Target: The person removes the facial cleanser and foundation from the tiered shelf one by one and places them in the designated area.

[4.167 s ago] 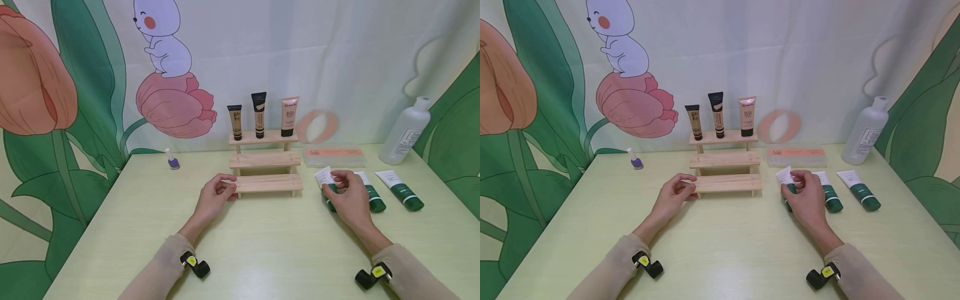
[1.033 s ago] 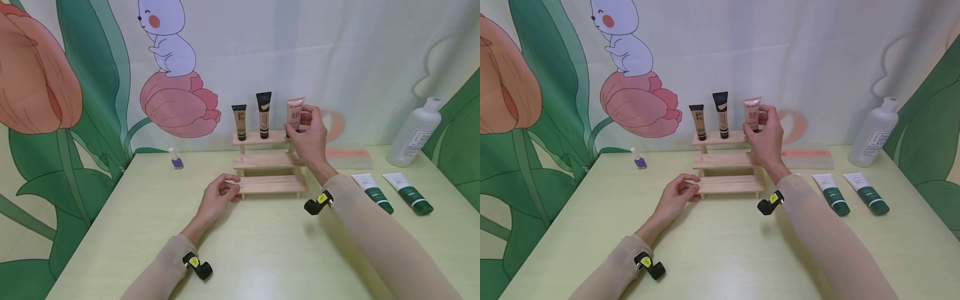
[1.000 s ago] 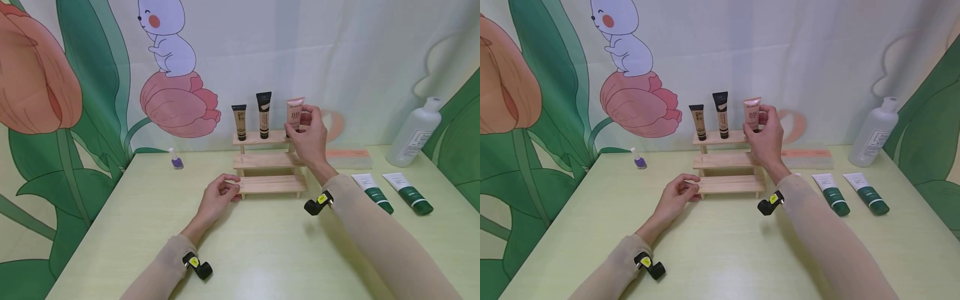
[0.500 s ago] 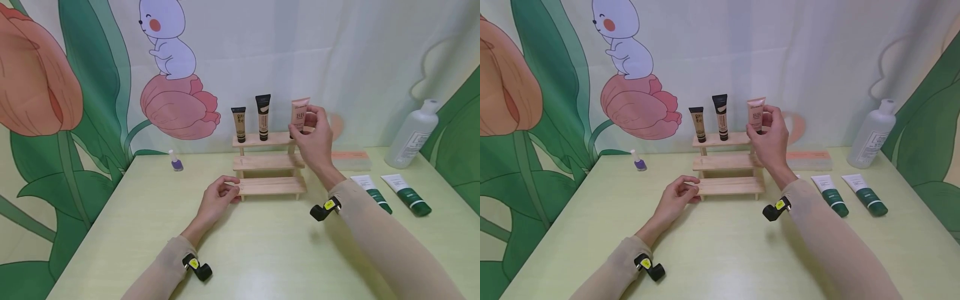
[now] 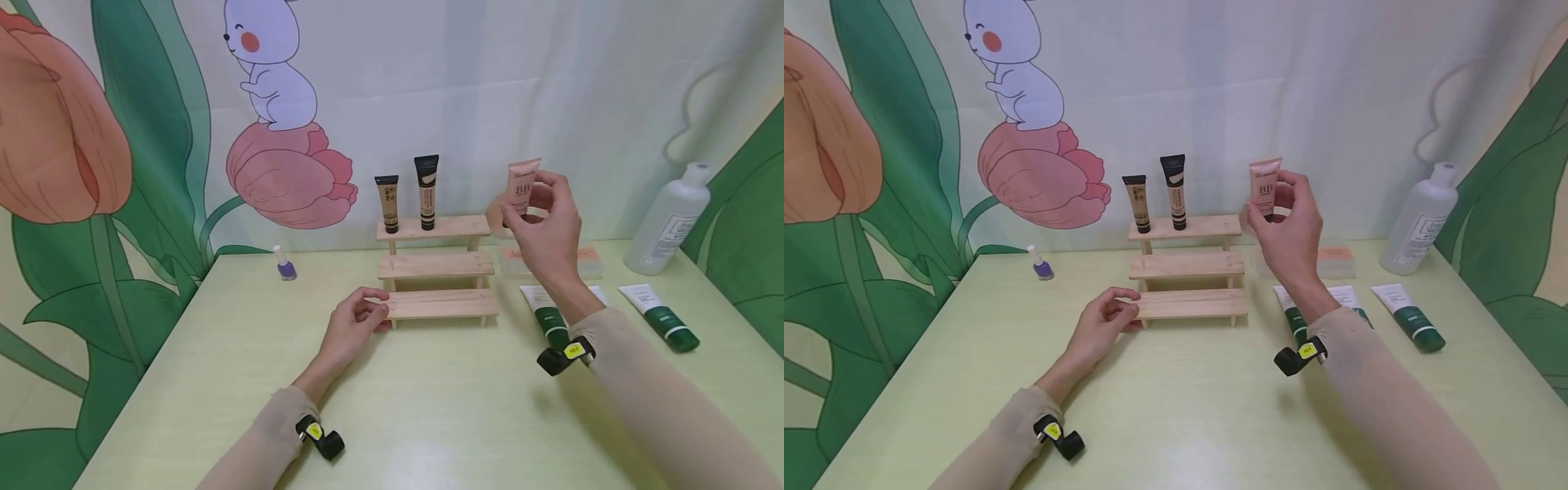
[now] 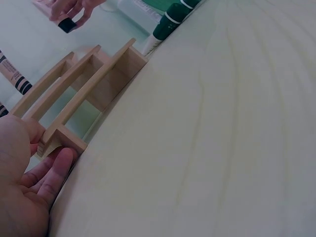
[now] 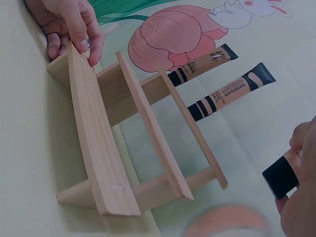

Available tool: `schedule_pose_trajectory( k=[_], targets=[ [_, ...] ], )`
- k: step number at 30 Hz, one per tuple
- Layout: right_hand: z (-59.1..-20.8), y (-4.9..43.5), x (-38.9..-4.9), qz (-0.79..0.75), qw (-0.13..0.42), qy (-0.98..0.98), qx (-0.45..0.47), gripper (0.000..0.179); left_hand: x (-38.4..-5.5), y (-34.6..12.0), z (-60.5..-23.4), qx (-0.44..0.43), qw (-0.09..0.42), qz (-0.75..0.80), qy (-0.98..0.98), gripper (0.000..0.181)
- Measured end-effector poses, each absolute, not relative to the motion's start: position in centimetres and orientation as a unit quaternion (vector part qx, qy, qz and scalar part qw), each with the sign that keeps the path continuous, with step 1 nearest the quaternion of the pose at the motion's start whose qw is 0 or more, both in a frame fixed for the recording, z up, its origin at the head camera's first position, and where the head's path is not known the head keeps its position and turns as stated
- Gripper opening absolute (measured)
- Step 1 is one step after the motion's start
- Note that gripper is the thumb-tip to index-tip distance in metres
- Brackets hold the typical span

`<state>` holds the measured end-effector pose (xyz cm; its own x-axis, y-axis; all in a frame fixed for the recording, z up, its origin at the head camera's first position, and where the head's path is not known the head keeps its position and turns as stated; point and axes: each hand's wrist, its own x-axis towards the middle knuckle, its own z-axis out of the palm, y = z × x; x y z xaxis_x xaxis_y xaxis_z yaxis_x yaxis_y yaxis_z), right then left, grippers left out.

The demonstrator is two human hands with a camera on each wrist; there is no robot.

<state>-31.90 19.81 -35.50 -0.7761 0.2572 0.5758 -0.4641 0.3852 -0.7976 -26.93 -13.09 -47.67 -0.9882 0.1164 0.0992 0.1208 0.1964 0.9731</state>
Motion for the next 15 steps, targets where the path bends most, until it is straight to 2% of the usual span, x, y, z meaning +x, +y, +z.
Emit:
schedule_pose_trajectory(
  k=[15],
  targets=[
    [-34.0,25.3,-28.7,0.528,0.359,-0.770,0.016,0.057,-26.9,-13.0,-47.7,-0.072,0.003,-0.629,-0.774,0.020]
  ],
)
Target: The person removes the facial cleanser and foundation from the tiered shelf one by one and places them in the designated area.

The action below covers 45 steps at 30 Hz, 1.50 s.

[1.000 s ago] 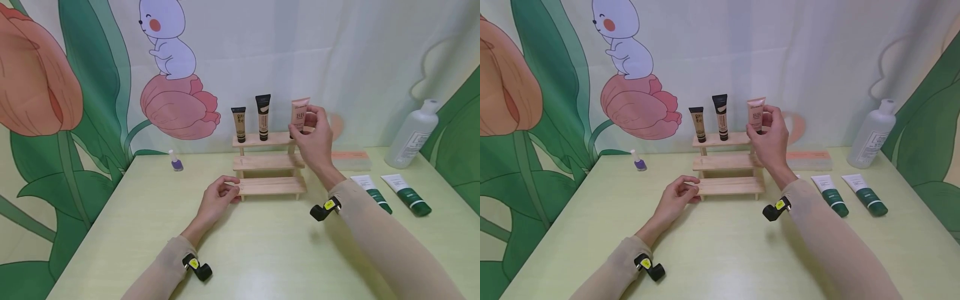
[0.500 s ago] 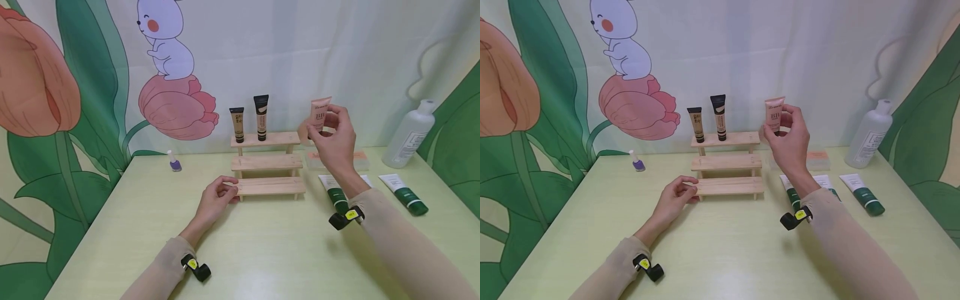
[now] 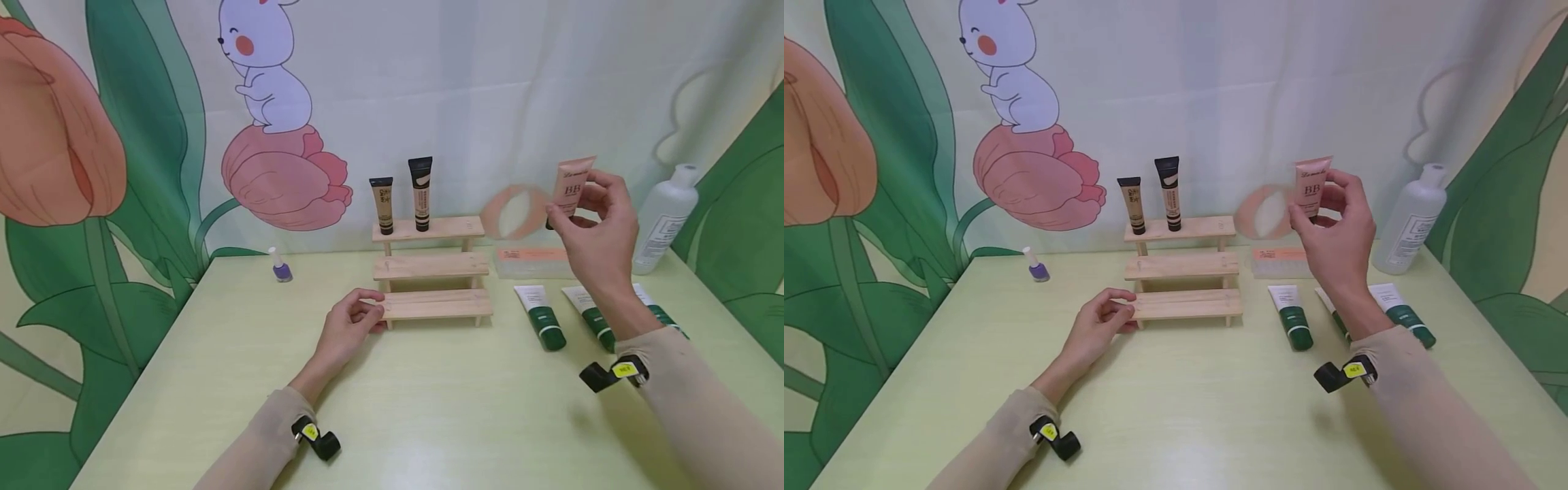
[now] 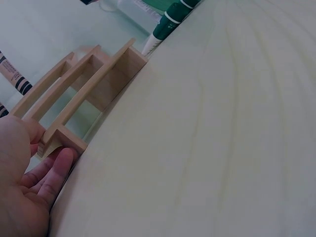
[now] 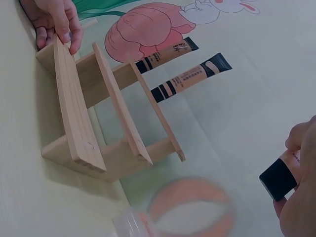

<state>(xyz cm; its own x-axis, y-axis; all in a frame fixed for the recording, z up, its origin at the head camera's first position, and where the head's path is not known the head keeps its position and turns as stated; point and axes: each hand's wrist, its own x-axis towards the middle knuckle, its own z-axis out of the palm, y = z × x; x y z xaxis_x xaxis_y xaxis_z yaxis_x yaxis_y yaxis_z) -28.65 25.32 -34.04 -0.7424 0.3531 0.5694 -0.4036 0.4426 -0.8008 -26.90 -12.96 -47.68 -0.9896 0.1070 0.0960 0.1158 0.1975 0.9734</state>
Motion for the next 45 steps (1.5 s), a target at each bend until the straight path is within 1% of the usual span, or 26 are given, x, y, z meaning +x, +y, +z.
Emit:
schedule_pose_trajectory(
  k=[6,16,27,32,38,45],
  targets=[
    [-33.6,27.3,-27.0,0.515,0.362,-0.777,-0.015,0.058,-26.8,-13.1,-47.6,-0.071,0.002,-0.630,-0.773,0.020],
    [-34.9,31.9,-24.7,0.510,0.393,-0.764,-0.033,0.061,-26.8,-13.1,-47.8,-0.070,0.000,-0.629,-0.774,0.021],
    [-35.0,33.5,-21.5,0.473,0.396,-0.783,-0.077,0.061,-26.8,-13.1,-47.8,-0.066,-0.001,-0.635,-0.770,0.021],
    [-35.7,34.2,-19.6,0.467,0.402,-0.782,-0.093,0.061,-26.9,-13.0,-47.8,-0.071,-0.001,-0.632,-0.772,0.021],
    [-37.5,35.8,-17.9,0.469,0.383,-0.788,-0.110,0.063,-26.9,-13.0,-47.8,-0.071,0.003,-0.630,-0.774,0.021],
    [-40.1,37.9,-16.0,0.486,0.337,-0.789,-0.166,0.070,-26.9,-12.9,-47.7,-0.072,0.003,-0.627,-0.775,0.021]
  ],
)
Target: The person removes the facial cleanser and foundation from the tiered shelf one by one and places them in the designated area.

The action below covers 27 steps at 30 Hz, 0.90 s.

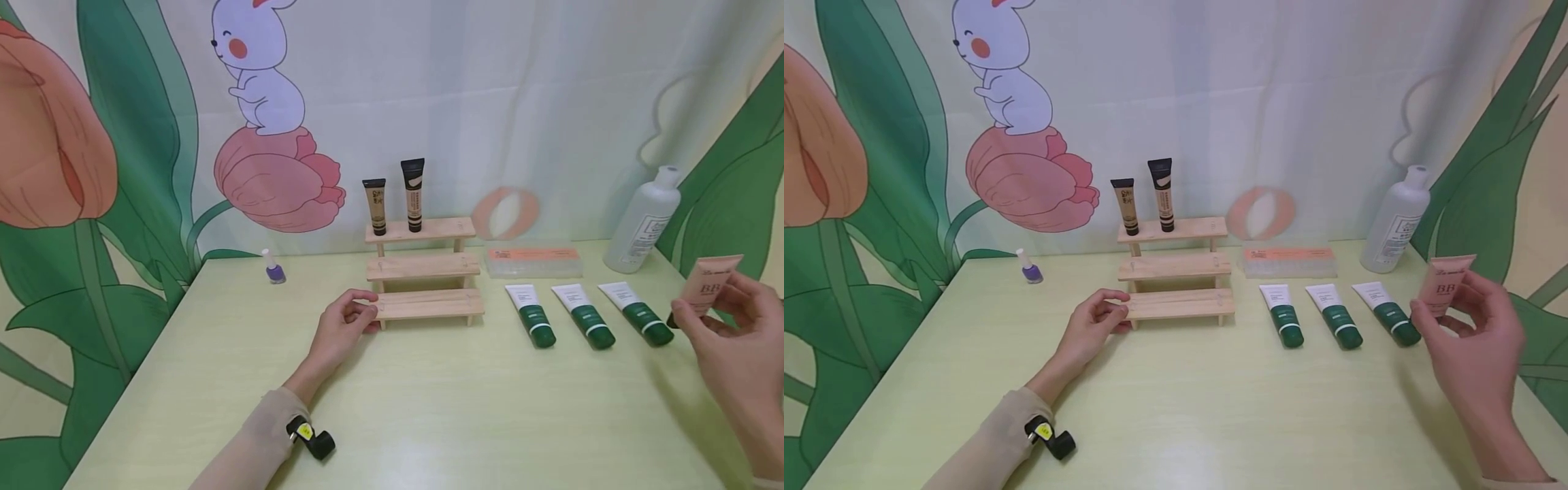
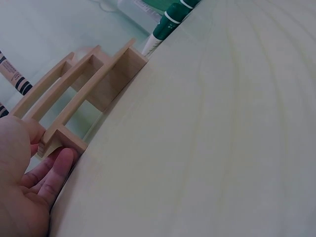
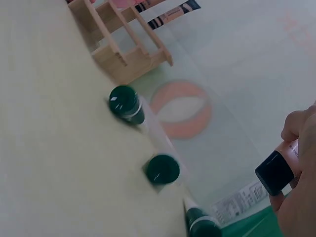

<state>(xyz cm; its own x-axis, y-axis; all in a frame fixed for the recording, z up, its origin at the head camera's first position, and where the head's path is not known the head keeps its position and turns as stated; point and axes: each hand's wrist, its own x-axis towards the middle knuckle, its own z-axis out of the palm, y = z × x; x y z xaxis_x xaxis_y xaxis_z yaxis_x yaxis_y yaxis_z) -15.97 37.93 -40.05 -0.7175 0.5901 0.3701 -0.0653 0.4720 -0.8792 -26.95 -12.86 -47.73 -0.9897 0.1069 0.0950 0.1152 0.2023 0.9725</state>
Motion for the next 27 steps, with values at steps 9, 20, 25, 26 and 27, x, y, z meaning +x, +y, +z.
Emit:
schedule_pose_trajectory(
  k=[9,20,25,26,27],
  targets=[
    [-43.4,39.7,-13.4,0.473,0.291,-0.810,-0.187,0.072,-27.0,-12.8,-47.7,-0.073,0.002,-0.630,-0.773,0.021],
    [-46.7,40.8,-11.0,0.385,0.256,-0.864,-0.199,0.070,-26.9,-12.9,-47.7,-0.077,0.001,-0.632,-0.771,0.021],
    [-46.8,40.6,-10.2,0.373,0.226,-0.875,-0.211,0.068,-26.9,-12.8,-47.7,-0.074,0.002,-0.630,-0.773,0.021],
    [-46.8,40.6,-10.2,0.368,0.218,-0.878,-0.213,0.068,-26.9,-12.8,-47.7,-0.073,0.003,-0.630,-0.773,0.021],
    [-46.9,40.6,-10.1,0.366,0.210,-0.880,-0.217,0.068,-26.9,-12.8,-47.7,-0.072,0.003,-0.629,-0.774,0.021]
  ],
)
